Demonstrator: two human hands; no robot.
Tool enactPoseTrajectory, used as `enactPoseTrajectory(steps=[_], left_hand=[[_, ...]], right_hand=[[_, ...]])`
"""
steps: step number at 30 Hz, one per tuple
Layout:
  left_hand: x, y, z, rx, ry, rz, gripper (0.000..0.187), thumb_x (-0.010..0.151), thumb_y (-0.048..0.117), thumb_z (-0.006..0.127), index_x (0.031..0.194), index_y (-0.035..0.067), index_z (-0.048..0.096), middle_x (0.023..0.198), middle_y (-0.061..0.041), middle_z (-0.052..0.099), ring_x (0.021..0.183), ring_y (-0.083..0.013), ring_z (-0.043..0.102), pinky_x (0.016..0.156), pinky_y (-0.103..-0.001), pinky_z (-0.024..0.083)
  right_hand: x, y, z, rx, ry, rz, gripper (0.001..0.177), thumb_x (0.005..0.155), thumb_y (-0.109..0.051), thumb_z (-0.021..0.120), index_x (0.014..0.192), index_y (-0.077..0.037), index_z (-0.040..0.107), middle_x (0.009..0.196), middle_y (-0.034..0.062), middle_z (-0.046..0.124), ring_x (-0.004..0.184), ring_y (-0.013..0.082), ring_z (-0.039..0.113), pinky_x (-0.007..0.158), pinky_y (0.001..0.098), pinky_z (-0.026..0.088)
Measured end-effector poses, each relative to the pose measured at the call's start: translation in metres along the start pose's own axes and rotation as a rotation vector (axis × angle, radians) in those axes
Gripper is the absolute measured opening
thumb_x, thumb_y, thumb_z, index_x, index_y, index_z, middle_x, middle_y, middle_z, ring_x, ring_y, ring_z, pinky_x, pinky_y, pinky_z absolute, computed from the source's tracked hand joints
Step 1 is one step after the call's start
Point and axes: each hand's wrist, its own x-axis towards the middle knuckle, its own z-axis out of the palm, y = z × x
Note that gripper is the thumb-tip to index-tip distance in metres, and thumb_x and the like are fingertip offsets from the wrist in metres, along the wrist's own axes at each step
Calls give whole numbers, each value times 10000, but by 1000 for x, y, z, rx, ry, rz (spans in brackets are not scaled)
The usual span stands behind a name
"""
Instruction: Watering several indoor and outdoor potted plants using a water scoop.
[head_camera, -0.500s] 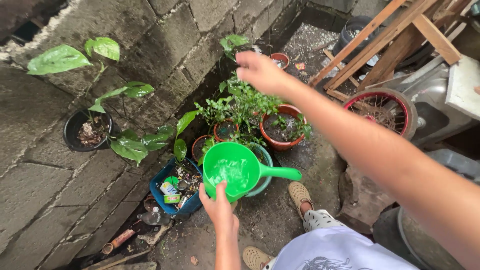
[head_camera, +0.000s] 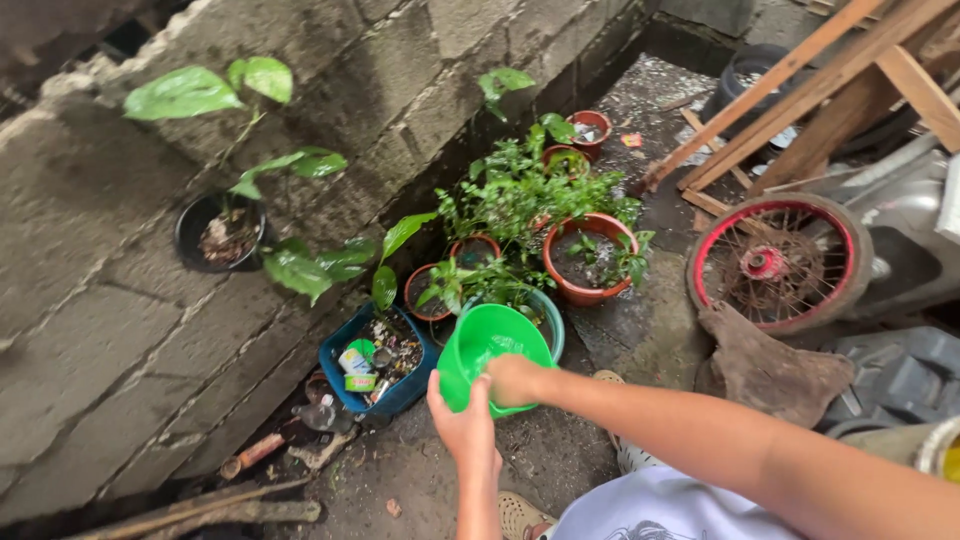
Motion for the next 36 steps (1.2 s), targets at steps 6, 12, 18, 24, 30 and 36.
enactPoseTrajectory(steps=[6,12,18,24,30,36], left_hand=[[6,-17,-26,-123,41,-68,846,833,215,782,1548,87,348,1408,-148,570,1233,-252,610,981,-373,514],[-4,32,-35,-264,106,-140,817,841,242,708,1557,162,322,1385,-144,568,1149,-293,655,787,-464,605],[-2,46,-42,-258,164,-175,839,848,286,696,1569,225,272,1419,-136,560,1193,-315,630,825,-531,578],[1,37,-52,-285,176,-133,823,841,285,704,1549,218,290,1458,-102,524,1201,-320,631,814,-545,589],[-1,24,-61,-334,182,-115,806,830,249,718,1536,197,332,1394,-132,561,1146,-311,651,770,-511,606],[10,-2,-81,-372,228,144,763,835,144,744,1516,73,407,1368,-158,585,1170,-246,616,923,-379,538]], right_hand=[[12,-18,-11,1046,-203,147,116,904,-139,632,920,-53,707,874,85,702,776,205,662,686,408,550],[-41,-103,-244,1002,120,-114,498,1019,-396,555,698,-24,634,641,114,661,572,225,648,570,378,536],[7,-80,-287,1374,167,-134,234,921,-240,652,1017,-33,704,1100,122,737,1014,225,757,914,384,595],[22,-51,-204,651,438,-313,290,916,-208,688,1133,-16,714,1174,127,723,1080,237,694,956,372,553],[-7,-81,-131,230,146,-349,309,860,-235,709,1105,-48,723,1074,156,757,1002,273,735,914,394,564],[-10,-108,-116,-21,57,-374,339,849,-282,717,1111,-68,723,1046,201,741,989,357,716,893,459,551]])
